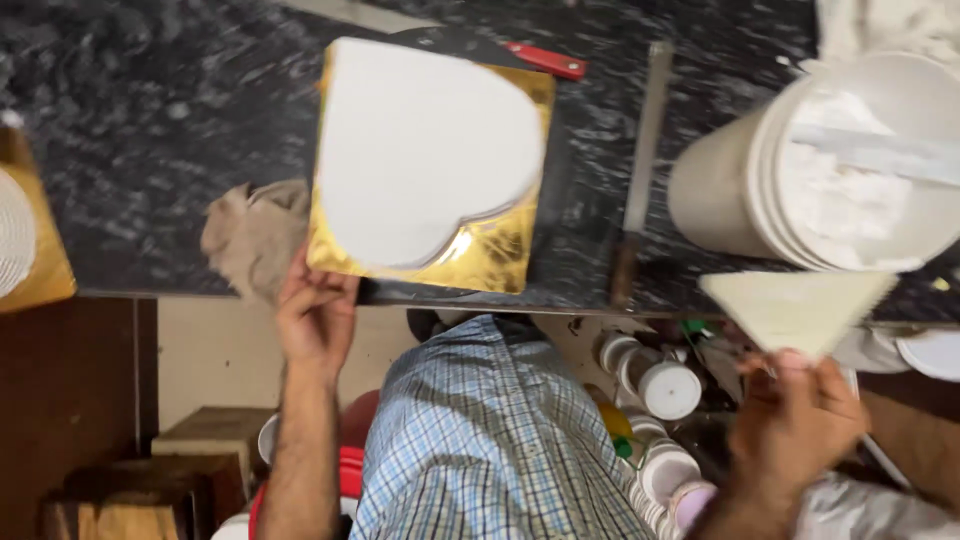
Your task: Icing a heart-shaped cake and smoothing the edges.
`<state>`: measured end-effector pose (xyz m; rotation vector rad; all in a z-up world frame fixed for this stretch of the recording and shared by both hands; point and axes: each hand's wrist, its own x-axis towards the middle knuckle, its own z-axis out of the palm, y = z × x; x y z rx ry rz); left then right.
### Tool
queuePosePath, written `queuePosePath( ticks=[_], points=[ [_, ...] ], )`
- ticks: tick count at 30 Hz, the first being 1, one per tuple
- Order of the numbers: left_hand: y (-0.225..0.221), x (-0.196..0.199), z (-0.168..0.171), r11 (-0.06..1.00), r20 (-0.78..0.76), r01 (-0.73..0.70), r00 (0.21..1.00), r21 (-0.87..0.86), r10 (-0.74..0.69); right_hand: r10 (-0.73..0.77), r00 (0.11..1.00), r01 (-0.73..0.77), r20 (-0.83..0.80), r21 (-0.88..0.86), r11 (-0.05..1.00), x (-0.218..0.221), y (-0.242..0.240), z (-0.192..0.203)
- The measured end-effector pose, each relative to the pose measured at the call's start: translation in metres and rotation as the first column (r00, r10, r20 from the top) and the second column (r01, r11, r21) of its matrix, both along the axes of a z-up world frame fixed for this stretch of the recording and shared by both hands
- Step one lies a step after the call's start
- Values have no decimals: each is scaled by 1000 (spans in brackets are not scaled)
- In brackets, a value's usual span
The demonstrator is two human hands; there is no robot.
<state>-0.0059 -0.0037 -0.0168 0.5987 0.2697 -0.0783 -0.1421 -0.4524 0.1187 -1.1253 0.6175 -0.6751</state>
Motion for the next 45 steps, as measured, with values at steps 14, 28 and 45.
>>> queuePosePath(
  ticks=[14,28,45],
  points=[
    [-88,-40,33,964,-74,255,963,-80,-261,357,889,-419,-288,-825,378,113,148,-30],
    [-49,-26,26,981,-66,193,979,-4,-193,276,901,-404,-334,-877,261,110,140,-27],
    [-19,5,42,951,-104,162,985,261,-140,-48,998,54,33,-249,967,12,-74,-6]
  ],
)
